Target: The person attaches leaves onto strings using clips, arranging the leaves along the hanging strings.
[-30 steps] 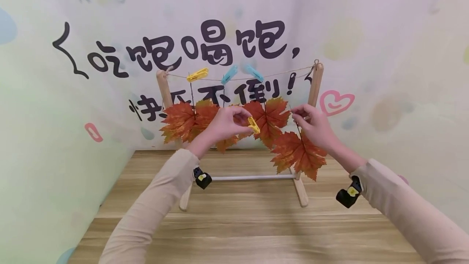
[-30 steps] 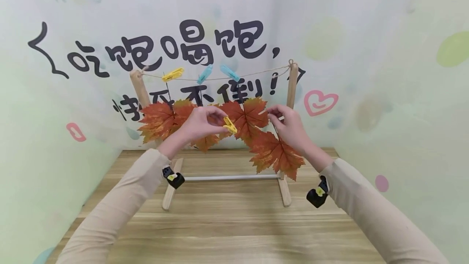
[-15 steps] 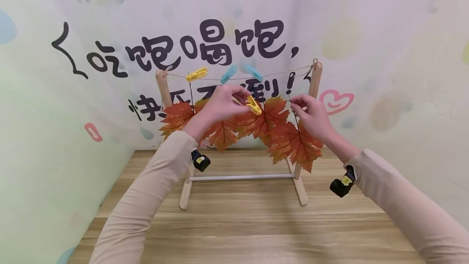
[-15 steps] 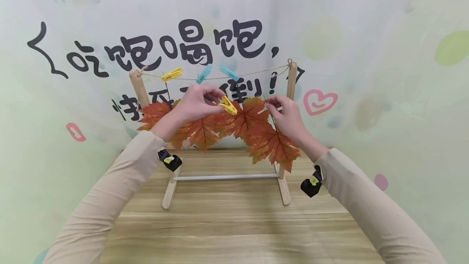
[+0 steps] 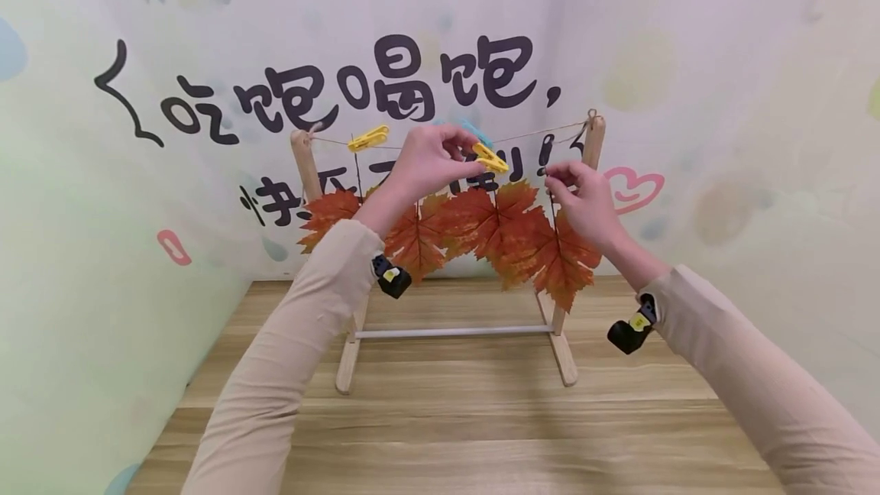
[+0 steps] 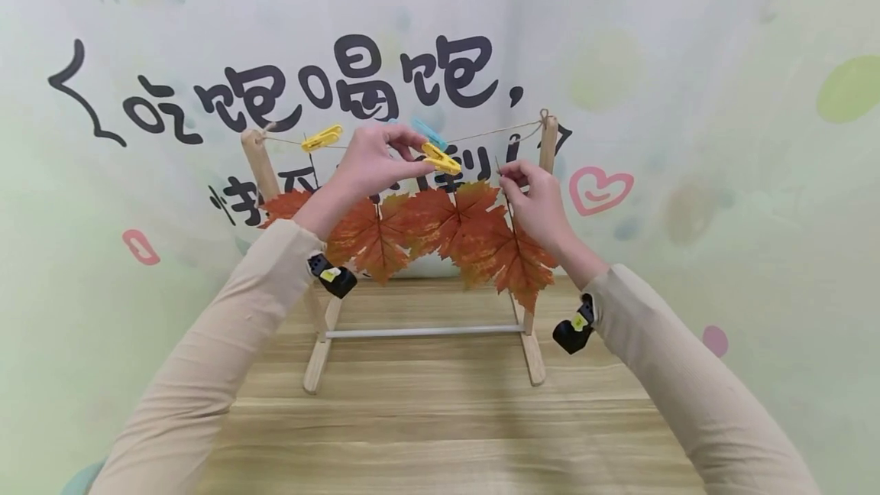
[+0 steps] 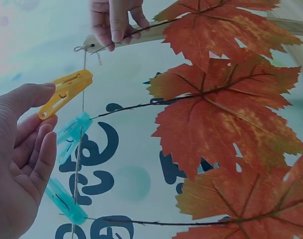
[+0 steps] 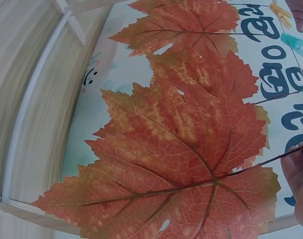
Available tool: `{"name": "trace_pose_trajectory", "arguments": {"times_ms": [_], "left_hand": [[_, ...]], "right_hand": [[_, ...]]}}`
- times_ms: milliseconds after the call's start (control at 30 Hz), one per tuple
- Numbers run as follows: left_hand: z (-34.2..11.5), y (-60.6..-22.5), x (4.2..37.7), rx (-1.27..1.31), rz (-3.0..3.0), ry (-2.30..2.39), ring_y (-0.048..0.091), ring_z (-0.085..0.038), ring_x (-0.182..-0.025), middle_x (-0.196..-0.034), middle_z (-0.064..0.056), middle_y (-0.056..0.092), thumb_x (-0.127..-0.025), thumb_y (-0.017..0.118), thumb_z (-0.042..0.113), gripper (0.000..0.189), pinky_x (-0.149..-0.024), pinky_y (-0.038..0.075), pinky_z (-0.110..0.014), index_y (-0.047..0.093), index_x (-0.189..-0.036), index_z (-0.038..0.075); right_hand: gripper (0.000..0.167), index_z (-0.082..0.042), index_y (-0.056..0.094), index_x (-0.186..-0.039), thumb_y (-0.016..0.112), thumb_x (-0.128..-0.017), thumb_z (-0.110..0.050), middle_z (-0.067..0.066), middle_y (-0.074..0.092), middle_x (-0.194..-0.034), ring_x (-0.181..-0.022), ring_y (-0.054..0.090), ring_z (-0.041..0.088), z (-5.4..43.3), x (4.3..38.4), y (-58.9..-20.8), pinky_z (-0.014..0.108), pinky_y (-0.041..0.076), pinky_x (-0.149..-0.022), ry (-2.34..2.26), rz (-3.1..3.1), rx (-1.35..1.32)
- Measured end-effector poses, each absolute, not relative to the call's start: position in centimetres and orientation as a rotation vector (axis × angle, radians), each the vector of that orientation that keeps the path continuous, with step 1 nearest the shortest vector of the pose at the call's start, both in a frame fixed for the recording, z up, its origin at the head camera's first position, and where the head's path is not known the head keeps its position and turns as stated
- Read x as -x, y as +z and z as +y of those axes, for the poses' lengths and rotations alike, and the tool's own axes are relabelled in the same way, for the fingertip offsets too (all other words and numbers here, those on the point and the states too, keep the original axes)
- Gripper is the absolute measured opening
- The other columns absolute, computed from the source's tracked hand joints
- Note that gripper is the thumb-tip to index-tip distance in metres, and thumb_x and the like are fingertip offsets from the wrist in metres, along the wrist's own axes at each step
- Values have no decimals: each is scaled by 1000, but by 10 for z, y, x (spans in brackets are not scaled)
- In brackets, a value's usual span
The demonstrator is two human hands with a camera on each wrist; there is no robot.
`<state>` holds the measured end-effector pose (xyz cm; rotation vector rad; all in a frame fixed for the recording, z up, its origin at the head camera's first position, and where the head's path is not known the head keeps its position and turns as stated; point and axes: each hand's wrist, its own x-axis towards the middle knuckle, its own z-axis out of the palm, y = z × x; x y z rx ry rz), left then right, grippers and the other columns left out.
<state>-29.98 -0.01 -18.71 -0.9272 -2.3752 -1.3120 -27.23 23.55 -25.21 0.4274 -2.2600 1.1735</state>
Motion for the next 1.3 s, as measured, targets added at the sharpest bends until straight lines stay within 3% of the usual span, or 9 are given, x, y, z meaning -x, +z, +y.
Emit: {"name": "trace_pose_trajectory", "arguments": {"times_ms": [300,700,933,1300], "left_hand": [[18,-169,306,883,-2288,-1289,59,-12,-78,-93,-9,67,-75,73,13,26,-69,47,-17,67,-98,2],[38,-163,313,846,-2295,-1087,58,-12,-87,-101,-6,66,-78,71,21,34,-72,46,-13,64,-107,5],[51,-162,318,783,-2233,-994,59,-16,-88,-98,-7,66,-80,70,23,33,-75,44,-18,65,-106,4],[57,-161,320,864,-2300,-961,58,-14,-89,-100,-8,64,-84,65,18,30,-77,45,-15,62,-111,4]], "right_hand": [[21,5,58,-104,53,-92,-11,21,59,-93,-73,54,11,235,277,-246,10,46,-64,1198,-2252,-391],[20,4,59,-104,54,-91,-10,19,60,-93,-72,54,10,230,286,-239,12,47,-63,1258,-2201,-310],[22,8,59,-104,56,-89,-9,-1,59,-80,-67,56,4,231,290,-227,12,48,-62,1375,-2112,-258],[20,10,58,-101,57,-88,-5,6,60,-79,-65,57,6,227,299,-227,12,49,-61,1530,-2036,-218]]}}
